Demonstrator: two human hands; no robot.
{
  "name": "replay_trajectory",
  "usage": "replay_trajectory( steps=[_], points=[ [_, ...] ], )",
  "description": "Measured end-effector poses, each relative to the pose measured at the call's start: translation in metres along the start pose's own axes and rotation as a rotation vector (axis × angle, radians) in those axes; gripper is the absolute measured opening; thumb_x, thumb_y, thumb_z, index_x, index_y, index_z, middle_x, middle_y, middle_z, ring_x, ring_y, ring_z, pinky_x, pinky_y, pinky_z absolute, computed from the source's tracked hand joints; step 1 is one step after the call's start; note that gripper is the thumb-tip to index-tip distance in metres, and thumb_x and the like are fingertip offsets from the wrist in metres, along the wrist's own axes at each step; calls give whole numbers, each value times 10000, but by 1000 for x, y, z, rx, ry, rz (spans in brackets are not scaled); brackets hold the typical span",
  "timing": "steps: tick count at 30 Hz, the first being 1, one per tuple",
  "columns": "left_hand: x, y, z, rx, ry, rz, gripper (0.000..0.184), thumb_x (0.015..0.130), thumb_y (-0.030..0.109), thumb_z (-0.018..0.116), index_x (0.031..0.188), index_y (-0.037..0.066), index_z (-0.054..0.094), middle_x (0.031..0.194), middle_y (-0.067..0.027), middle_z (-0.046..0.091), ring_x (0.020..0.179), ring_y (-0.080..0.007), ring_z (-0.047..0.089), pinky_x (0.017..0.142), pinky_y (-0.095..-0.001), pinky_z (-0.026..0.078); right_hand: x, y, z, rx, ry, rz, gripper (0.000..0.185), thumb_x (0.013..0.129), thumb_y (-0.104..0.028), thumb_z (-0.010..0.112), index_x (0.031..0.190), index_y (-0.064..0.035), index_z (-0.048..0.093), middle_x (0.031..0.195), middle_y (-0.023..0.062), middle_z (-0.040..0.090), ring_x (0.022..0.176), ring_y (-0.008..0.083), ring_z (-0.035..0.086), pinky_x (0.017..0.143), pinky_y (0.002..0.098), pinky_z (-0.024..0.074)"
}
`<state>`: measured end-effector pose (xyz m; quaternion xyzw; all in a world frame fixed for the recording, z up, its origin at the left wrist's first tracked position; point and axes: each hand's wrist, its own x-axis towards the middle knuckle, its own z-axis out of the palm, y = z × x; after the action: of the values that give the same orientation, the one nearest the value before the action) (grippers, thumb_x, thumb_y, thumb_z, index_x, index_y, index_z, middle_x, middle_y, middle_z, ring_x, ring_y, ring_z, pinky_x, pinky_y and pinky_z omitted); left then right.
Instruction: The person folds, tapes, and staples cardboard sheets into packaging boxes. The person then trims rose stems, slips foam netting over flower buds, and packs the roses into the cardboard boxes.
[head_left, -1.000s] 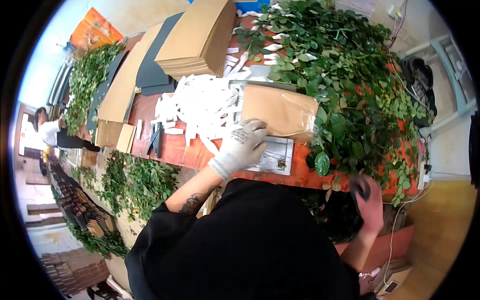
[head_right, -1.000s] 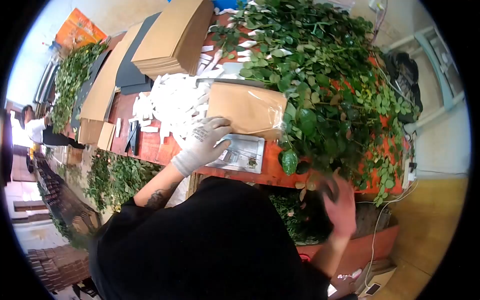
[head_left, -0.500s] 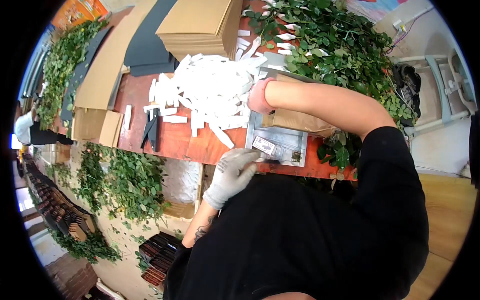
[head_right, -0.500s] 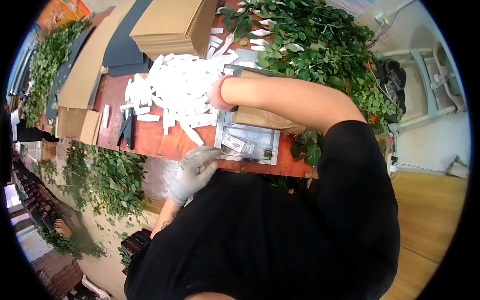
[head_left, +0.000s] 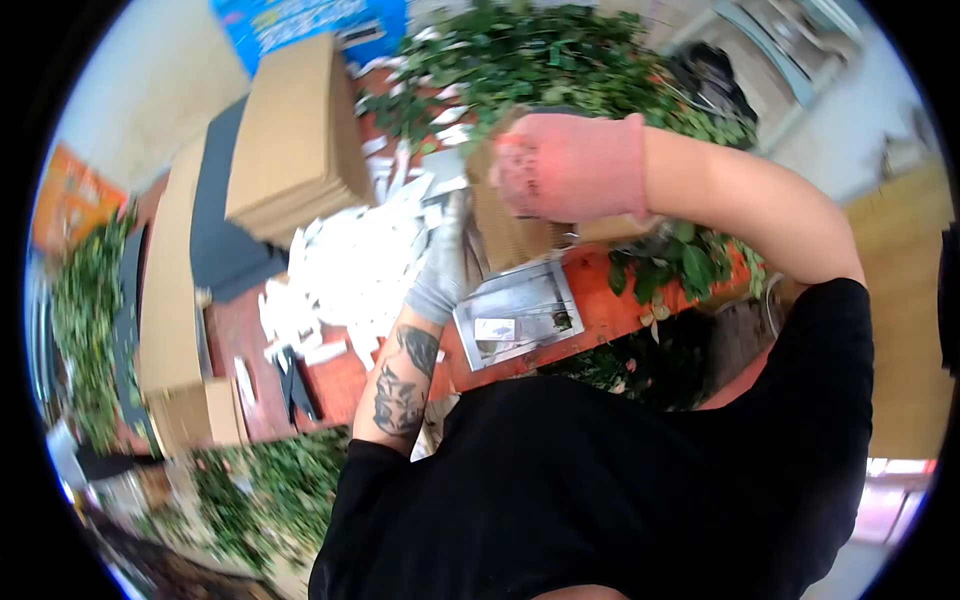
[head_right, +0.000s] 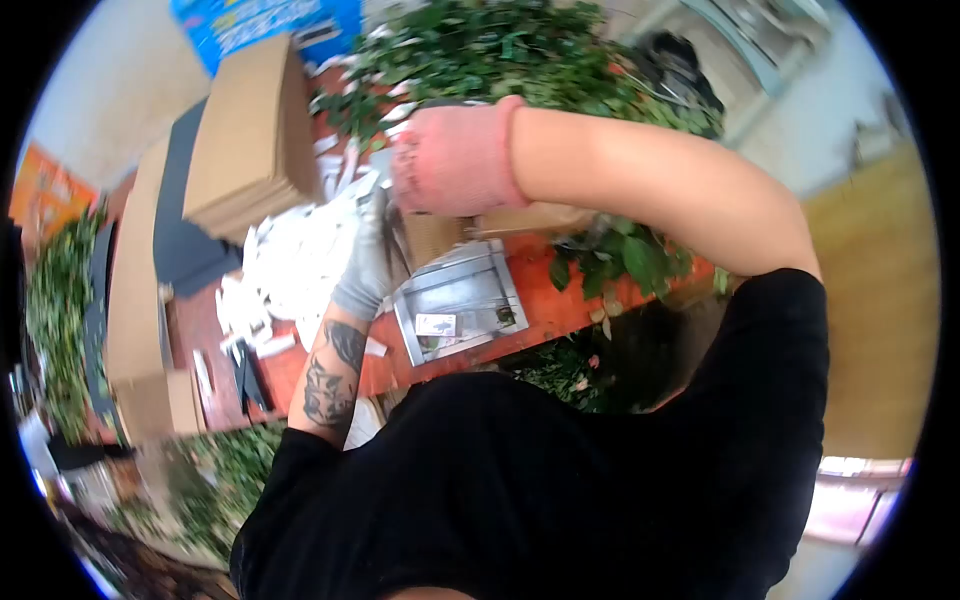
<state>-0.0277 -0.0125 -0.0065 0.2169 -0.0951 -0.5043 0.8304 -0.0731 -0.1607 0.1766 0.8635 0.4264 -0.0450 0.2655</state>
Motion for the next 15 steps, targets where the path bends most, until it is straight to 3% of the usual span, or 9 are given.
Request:
replay_trajectory(
  steps=[2,3,4,5,7,8,10,13,15],
  points=[
    [15,2,0,-50,-25,-45,549,939,501,392,1309,96,407,1293,-82,494,1169,-202,493,1001,-396,403,-18,-18,-10,9,336,108,192,724,-164,602,904,-97,611,1116,52,599,1007,258,585,935,347,418],
    [21,4,-2,-123,-14,-34,563,933,512,397,1313,96,405,1294,-90,495,1174,-203,491,1005,-405,401,-30,-35,10,138,648,194,264,711,-140,644,970,-100,618,1173,91,570,1040,303,568,962,376,400],
    [20,7,2,-222,-313,-147,620,911,532,426,1338,86,377,1330,-109,457,1182,-242,488,1011,-411,398,-48,-59,12,314,800,367,283,742,-181,631,1012,-100,617,1113,90,589,1035,283,563,929,396,425],
    [25,7,6,-261,-292,-196,702,876,562,463,1367,79,325,1364,-127,411,1204,-284,460,1031,-435,368,-68,-84,13,492,952,528,307,773,-223,619,1054,-99,616,1052,88,608,1030,263,557,897,417,450],
    [25,4,22,-262,-235,-212,846,820,605,522,1414,73,239,1416,-153,334,1245,-347,406,1061,-480,315,-110,-136,64,596,1004,814,426,771,-295,650,1104,-37,586,1125,137,575,1099,292,518,913,425,438],
    [26,0,29,-267,-245,-212,846,820,605,522,1414,73,239,1416,-153,334,1245,-347,406,1061,-480,316,-114,-140,75,587,997,813,426,771,-295,650,1104,-37,586,1125,137,575,1099,292,518,913,425,438],
    [24,-3,43,-280,-262,-181,909,793,628,541,1432,82,194,1437,-158,302,1287,-350,354,1073,-516,277,-113,-157,85,545,1285,1361,505,784,-348,637,1138,3,559,1155,161,556,1095,309,512,941,422,414],
    [21,-3,60,-98,-236,-162,946,778,644,546,1439,84,167,1453,-158,271,1304,-356,329,1070,-535,269,-139,-111,66,328,1250,1274,524,787,-354,622,1173,-8,549,1164,153,552,1085,328,510,963,412,394],
    [16,-9,75,31,-204,-117,974,762,671,541,1444,94,153,1461,-155,257,1307,-364,325,1058,-559,273,-149,-105,80,361,1204,1196,531,781,-345,626,1186,-11,543,1167,149,552,1088,330,507,971,405,384]
  ],
)
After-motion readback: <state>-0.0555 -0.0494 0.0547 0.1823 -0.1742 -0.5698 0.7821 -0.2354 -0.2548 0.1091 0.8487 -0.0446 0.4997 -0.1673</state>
